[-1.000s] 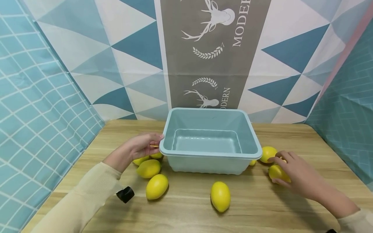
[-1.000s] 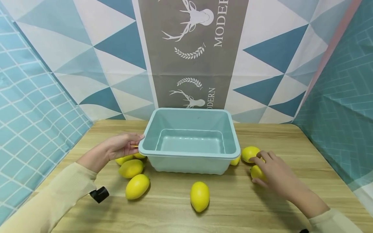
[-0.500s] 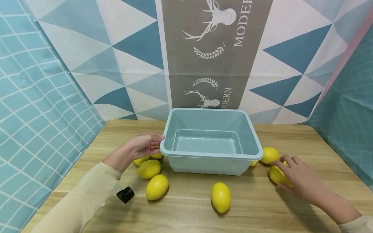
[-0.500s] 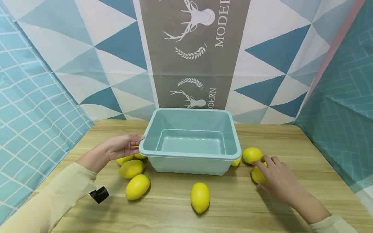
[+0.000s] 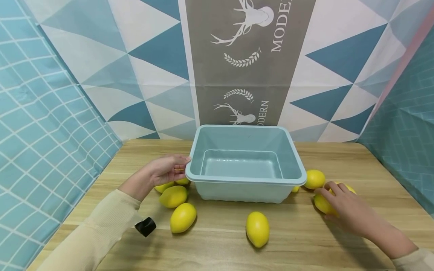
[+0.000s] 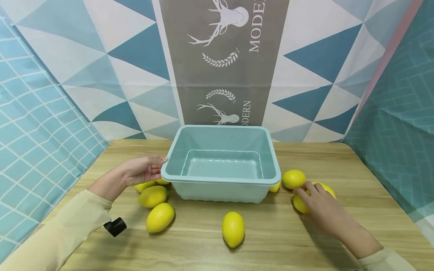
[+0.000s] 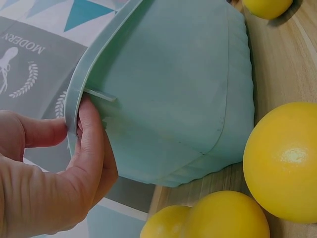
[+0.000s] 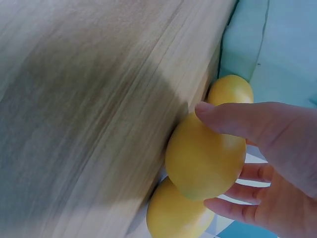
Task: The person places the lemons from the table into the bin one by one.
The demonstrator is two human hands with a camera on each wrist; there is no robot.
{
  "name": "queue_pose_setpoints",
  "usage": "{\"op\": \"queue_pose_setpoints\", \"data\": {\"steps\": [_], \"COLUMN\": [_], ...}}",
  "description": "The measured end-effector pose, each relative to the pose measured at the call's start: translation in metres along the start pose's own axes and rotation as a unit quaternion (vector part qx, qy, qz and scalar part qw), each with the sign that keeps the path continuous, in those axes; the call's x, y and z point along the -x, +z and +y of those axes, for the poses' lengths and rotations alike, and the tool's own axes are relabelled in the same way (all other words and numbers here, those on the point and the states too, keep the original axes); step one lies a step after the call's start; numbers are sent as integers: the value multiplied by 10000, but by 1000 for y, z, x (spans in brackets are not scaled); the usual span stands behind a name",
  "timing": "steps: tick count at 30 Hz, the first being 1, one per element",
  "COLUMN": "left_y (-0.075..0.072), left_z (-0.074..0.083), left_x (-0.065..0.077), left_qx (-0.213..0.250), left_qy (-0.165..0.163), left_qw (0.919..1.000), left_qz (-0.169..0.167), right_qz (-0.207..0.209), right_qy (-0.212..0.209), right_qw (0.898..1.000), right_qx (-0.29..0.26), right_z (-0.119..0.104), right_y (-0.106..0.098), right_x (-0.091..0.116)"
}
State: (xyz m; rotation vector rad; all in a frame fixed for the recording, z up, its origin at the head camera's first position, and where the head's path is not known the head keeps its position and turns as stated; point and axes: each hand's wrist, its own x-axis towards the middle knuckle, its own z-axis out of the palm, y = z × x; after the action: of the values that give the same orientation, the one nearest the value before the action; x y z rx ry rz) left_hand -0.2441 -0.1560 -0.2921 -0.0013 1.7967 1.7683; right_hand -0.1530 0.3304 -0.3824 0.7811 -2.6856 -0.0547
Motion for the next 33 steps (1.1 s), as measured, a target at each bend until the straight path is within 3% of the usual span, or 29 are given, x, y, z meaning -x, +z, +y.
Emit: {"op": "queue_pose_setpoints", "data": {"steps": [13,21,33], "left_y": [1,1,0], "left_z": [0,0,0], "left_x": [0,-3,1], "left_qx": [-3,-12,64], "left_qy": [-110,-80,-39], "left_qw": [9999,9999,9999], "left_qz": [96,122,111], "right_qz": [-384,-167,-430], "right_qy": [139,-241,-140], "right_qw": [9985,9995,9989], "right_qx": [-372,-148,-129], "right_z": [-11,-13,-11], "right_y": [5,5,0], "right_x": [6,9,6]}}
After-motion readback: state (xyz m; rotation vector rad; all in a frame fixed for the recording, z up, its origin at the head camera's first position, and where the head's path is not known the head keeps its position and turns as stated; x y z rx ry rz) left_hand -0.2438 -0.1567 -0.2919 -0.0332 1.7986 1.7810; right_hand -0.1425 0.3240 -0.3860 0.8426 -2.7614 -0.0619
